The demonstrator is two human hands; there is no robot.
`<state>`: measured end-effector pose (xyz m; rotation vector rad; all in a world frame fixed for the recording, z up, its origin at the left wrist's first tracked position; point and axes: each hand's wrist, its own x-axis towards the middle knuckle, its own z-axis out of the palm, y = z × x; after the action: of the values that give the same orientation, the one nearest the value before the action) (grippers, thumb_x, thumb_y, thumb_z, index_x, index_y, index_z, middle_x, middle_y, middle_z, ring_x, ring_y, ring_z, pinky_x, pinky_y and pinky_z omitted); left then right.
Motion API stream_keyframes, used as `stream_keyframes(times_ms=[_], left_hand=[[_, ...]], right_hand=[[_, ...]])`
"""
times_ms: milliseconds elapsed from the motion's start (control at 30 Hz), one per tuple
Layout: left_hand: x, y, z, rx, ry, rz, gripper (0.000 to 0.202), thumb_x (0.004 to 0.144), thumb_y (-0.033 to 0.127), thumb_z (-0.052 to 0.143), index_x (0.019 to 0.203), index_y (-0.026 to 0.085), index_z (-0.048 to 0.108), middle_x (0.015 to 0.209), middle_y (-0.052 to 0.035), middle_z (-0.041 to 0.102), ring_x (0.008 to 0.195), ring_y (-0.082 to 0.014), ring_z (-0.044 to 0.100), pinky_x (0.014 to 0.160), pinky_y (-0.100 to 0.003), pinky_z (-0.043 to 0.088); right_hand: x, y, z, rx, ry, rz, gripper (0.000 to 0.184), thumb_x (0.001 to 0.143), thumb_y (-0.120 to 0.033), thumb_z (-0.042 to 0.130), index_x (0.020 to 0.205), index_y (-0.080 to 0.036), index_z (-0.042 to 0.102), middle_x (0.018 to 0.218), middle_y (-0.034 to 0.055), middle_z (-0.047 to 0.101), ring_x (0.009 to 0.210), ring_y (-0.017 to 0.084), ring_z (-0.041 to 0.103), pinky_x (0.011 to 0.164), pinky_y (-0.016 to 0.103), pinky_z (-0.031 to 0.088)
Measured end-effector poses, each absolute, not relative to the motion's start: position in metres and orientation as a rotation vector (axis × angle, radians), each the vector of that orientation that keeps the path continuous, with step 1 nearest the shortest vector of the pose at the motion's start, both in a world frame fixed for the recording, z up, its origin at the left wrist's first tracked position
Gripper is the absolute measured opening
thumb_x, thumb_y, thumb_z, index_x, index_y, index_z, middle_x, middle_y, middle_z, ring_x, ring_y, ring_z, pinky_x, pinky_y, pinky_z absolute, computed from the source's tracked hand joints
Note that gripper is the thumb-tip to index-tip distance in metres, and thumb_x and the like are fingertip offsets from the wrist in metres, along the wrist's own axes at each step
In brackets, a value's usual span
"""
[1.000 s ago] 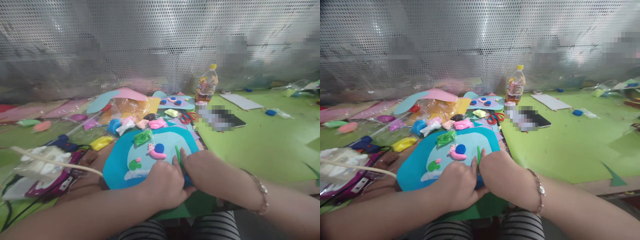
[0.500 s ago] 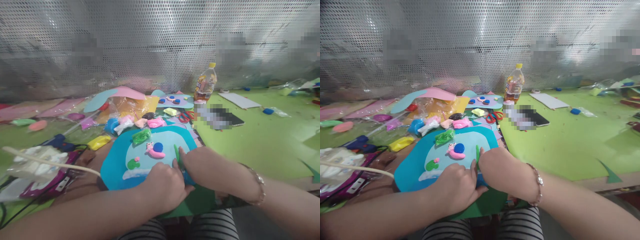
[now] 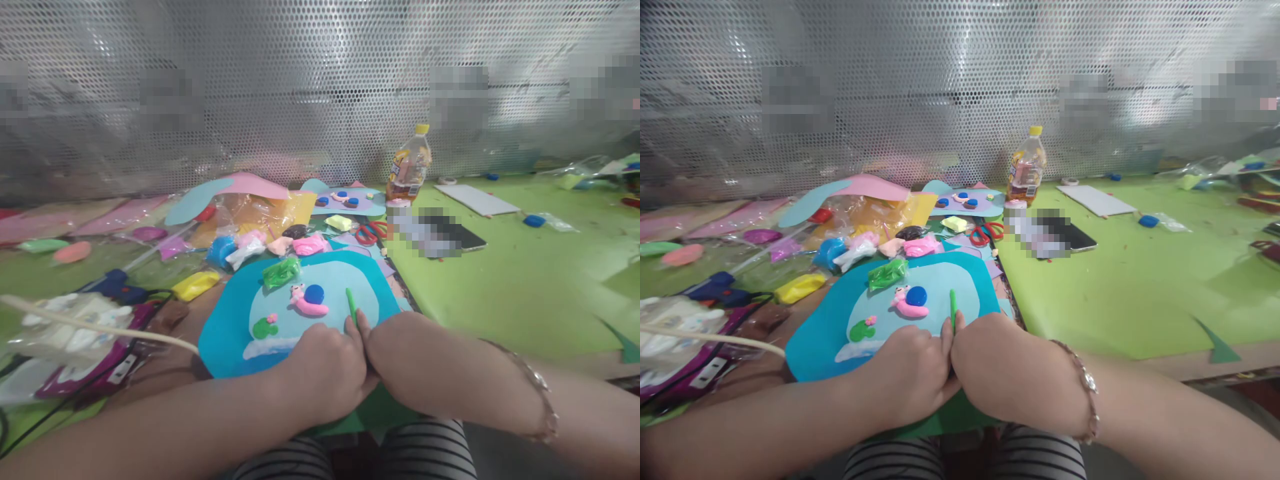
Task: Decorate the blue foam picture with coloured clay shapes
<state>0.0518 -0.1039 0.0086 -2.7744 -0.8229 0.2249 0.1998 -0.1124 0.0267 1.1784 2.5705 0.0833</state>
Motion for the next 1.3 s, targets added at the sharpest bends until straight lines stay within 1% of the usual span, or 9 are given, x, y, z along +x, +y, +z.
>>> stream_keyframes(times_ms=[200,433,600,700,833,933,1033,1167,1300], left_hand=[[0.053,-0.109,0.011,-2.759,-0.963,0.223,0.061,0.091,0.038,0.032,0.130,-0.007,0.042,0.066,-0.0162,0.065,0.051,-0.0272,0.061,0.043,-0.039,0.047],[0.054,-0.107,0.013,-2.817,-0.970,0.235,0.065,0.091,0.042,0.034,0.134,-0.007,0.038,0.072,-0.0174,0.066,0.055,-0.0285,0.062,0.044,-0.040,0.048],[0.054,-0.107,0.012,-2.789,-1.146,0.221,0.070,0.090,0.050,0.032,0.131,-0.005,0.044,0.071,-0.0166,0.066,0.058,-0.0297,0.063,0.049,-0.042,0.050],[0.055,-0.108,0.012,-2.790,-1.150,0.221,0.072,0.089,0.050,0.034,0.132,-0.007,0.040,0.070,-0.0162,0.066,0.057,-0.0291,0.063,0.049,-0.042,0.050],[0.055,-0.108,0.012,-2.790,-1.115,0.207,0.072,0.089,0.049,0.035,0.134,-0.008,0.036,0.065,-0.0146,0.065,0.053,-0.0279,0.062,0.047,-0.040,0.048],[0.055,-0.108,0.012,-2.799,-1.126,0.221,0.072,0.089,0.050,0.034,0.133,-0.007,0.040,0.065,-0.0145,0.065,0.053,-0.0268,0.062,0.047,-0.038,0.048],[0.055,-0.110,0.010,-2.757,-1.155,0.219,0.071,0.088,0.051,0.037,0.130,-0.006,0.044,0.067,-0.0154,0.065,0.053,-0.0267,0.061,0.047,-0.038,0.048],[0.051,-0.114,0.005,-2.679,-1.083,0.036,0.062,0.086,0.049,0.043,0.116,-0.003,0.058,0.062,-0.0134,0.063,0.048,-0.0246,0.059,0.044,-0.036,0.045],[0.049,-0.113,0.002,-2.690,-0.783,-0.213,0.036,0.087,0.033,0.044,0.085,0.006,0.067,0.055,-0.0081,0.059,0.041,-0.0189,0.053,0.038,-0.029,0.037]], right_hand=[[0.200,-0.115,0.040,1.124,2.524,0.143,0.029,0.076,-0.012,0.054,0.102,-0.007,0.065,0.054,0.0038,0.057,0.042,0.011,0.045,0.042,0.025,0.020],[0.204,-0.115,0.040,1.089,2.586,0.203,0.021,0.077,-0.012,0.054,0.094,-0.007,0.065,0.050,0.0009,0.051,0.039,0.010,0.038,0.040,0.027,0.016],[0.213,-0.108,0.031,1.093,2.712,0.424,0.036,0.078,-0.014,0.055,0.112,-0.003,0.057,0.052,-0.0008,0.051,0.039,0.010,0.037,0.041,0.028,0.016],[0.214,-0.105,0.030,1.066,2.738,0.419,0.043,0.076,-0.011,0.055,0.119,-0.003,0.053,0.051,-0.0029,0.049,0.039,0.010,0.036,0.040,0.028,0.014],[0.212,-0.107,0.032,1.084,2.745,0.352,0.043,0.074,-0.010,0.055,0.117,-0.005,0.054,0.052,-0.0033,0.049,0.038,0.010,0.035,0.039,0.029,0.011],[0.212,-0.106,0.030,1.095,2.734,0.347,0.041,0.072,-0.010,0.057,0.113,-0.005,0.056,0.051,-0.0031,0.049,0.038,0.010,0.035,0.039,0.029,0.012],[0.214,-0.104,0.027,1.085,2.716,0.360,0.048,0.072,-0.012,0.058,0.118,-0.004,0.053,0.053,-0.0018,0.052,0.039,0.009,0.036,0.040,0.028,0.013],[0.213,-0.105,0.031,1.087,2.702,0.364,0.055,0.073,-0.014,0.057,0.127,-0.003,0.047,0.055,0.0000,0.055,0.041,0.011,0.041,0.041,0.028,0.014],[0.207,-0.108,0.038,1.125,2.616,0.250,0.057,0.077,-0.008,0.048,0.133,-0.003,0.042,0.056,0.0013,0.058,0.039,0.011,0.043,0.038,0.028,0.014]])
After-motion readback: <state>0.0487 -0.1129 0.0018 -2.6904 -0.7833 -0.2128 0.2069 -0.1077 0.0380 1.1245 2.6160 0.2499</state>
